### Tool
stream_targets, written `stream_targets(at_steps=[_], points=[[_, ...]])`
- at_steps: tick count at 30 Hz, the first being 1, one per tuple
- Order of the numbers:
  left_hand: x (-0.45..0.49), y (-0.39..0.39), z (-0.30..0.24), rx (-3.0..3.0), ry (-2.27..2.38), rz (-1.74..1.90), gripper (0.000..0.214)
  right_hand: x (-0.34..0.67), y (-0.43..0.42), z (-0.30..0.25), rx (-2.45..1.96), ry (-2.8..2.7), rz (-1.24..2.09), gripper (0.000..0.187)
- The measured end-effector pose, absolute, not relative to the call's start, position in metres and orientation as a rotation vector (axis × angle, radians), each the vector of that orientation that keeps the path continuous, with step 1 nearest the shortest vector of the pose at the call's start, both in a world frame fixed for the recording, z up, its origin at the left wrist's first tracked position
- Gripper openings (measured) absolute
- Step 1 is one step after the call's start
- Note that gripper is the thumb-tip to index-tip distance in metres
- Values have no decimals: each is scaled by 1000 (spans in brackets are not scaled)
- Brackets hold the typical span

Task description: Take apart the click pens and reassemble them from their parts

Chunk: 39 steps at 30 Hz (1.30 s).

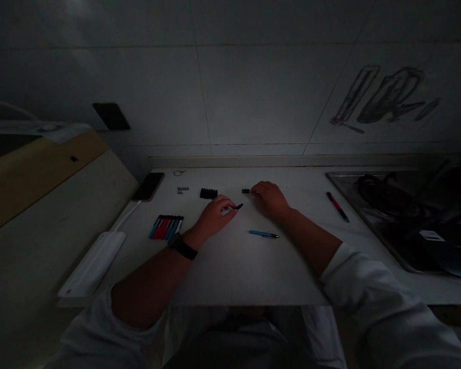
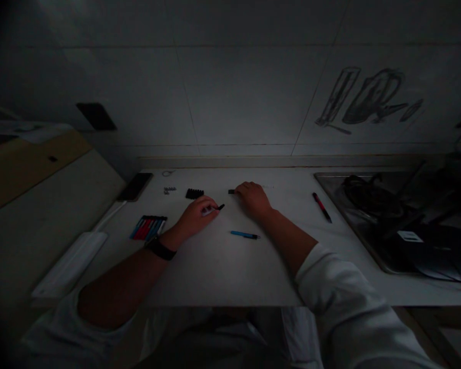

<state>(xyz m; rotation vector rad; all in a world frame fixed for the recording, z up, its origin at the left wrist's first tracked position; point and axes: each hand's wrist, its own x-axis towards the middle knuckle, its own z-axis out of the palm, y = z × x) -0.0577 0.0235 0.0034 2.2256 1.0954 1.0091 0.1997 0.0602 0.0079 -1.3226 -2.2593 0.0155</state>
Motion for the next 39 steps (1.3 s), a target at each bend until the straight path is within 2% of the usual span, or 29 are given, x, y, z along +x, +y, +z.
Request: stream_targets(at_steps=[4, 7, 14, 28, 31, 35, 39], points=[[-58, 23, 4, 2213, 1078, 1030, 5, 186, 46, 12, -1144, -1957, 462, 15], [-57, 23, 5, 2214, 1079, 1035, 5, 174, 35, 12, -1086, -1791, 748, 19], [-56, 21, 8, 2208, 1072, 1027, 5, 164, 25, 16, -1021, -1641, 1004, 24], [-57, 24, 7, 2059, 1020, 1129, 11, 176, 33, 24, -1015, -1642, 955, 26], [-58, 23, 10, 2002, 1027, 1167, 14, 202, 51, 28, -1147, -1553, 764, 24], [-60, 24, 11, 1988, 1029, 1184, 15, 242, 69, 23, -1459, -1664, 330, 19], [-60, 24, 8, 1984, 1018, 1183, 15, 261, 72, 13, -1709, -1912, 176, 19]])
